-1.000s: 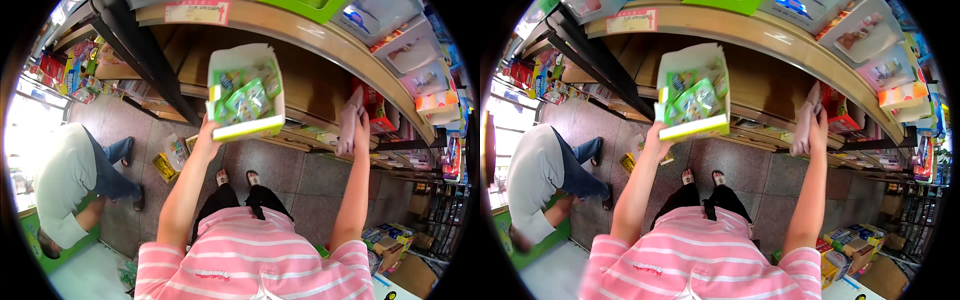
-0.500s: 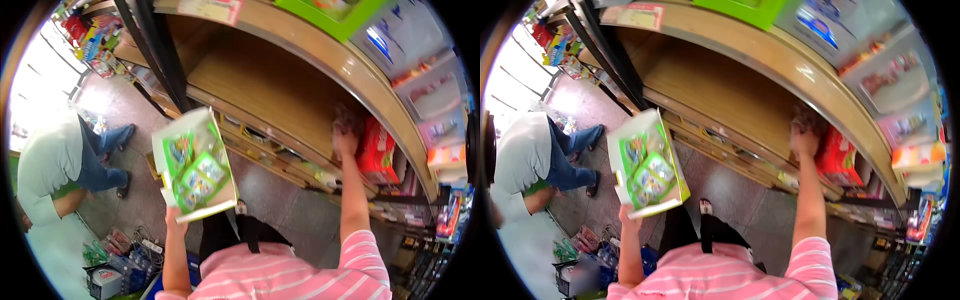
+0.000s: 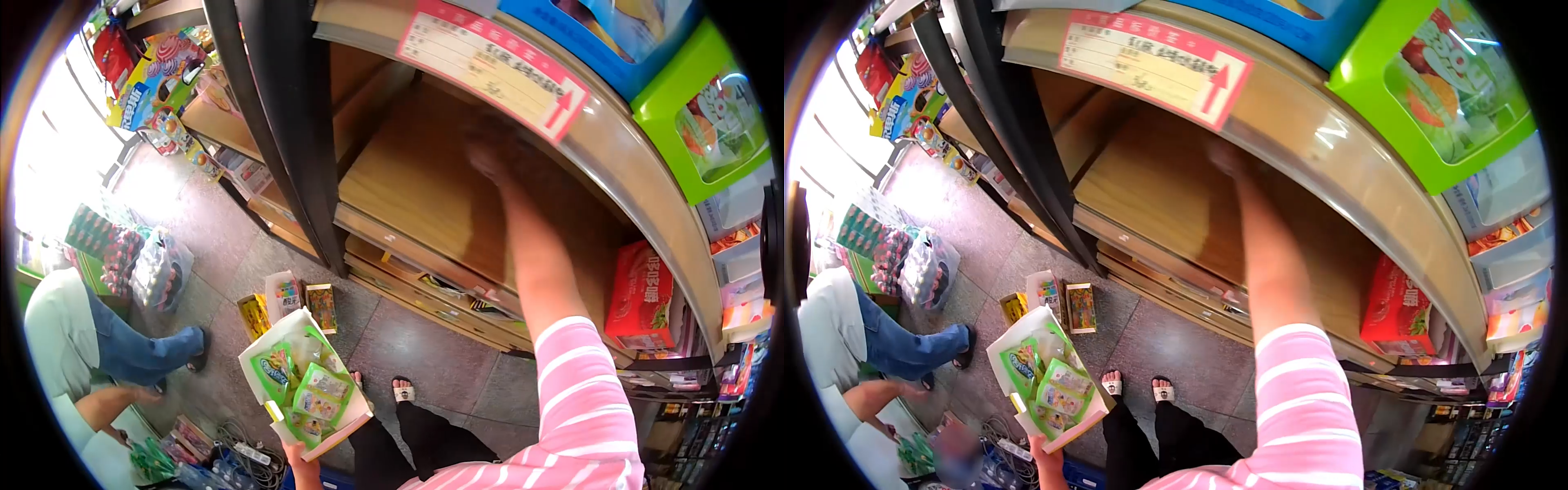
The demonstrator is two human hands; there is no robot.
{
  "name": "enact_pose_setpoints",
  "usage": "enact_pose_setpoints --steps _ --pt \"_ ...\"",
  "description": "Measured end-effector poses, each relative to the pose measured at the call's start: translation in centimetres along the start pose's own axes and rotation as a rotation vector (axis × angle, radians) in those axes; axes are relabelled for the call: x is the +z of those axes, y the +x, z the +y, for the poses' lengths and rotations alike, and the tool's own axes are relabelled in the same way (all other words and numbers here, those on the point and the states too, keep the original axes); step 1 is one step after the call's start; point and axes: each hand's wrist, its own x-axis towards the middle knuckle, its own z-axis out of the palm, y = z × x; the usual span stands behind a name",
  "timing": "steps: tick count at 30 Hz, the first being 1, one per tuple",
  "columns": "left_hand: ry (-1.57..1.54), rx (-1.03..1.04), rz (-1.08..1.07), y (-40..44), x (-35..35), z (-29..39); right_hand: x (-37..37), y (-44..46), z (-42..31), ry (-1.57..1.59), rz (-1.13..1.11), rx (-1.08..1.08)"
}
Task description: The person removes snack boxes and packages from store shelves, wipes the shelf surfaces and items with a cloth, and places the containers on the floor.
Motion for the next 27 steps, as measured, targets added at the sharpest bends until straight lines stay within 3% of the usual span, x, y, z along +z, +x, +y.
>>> enact_pose_setpoints --steps 3,4,5,10,12,16,20,24,25,27 --pt "-0.002 -0.101 0.065 0.5 1.0 2.0 0.3 -0.4 -9.7 -0.423 -0.170 -0.279" --pt "0.060 -0.120 0.064 1.3 0.8 2.5 0.9 -1.7 -10.3 -0.424 -0.173 -0.269" --pt "0.024 -0.100 0.022 1.5 0.9 2.3 2.2 -2.6 -10.3 -0.228 -0.139 -0.374" --pt "0.040 -0.126 -0.152 4.2 3.9 4.2 -2.6 -13.5 -12.0 0.005 -0.255 -0.516" --pt "0.064 -0.129 -0.188 5.6 2.4 3.6 -6.0 -17.9 -9.3 -0.042 -0.327 -0.415" --pt "0.114 -0.199 -0.269 6.5 2.7 5.0 -15.8 -27.8 -2.4 -0.326 -0.266 -0.116" --pt "0.182 -0.201 -0.304 6.9 2.5 6.0 -24.3 -37.8 5.4 -0.394 -0.179 0.182" --pt "0.197 -0.194 -0.275 7.2 1.0 5.6 -30.2 -43.7 8.8 -0.381 -0.284 0.530" --pt "0.194 -0.177 -0.243 6.8 0.9 5.7 -29.9 -43.9 8.4 -0.363 -0.303 0.504" --pt "0.229 -0.163 -0.264 6.2 1.2 5.8 -28.2 -42.3 7.4 -0.372 -0.072 0.427"
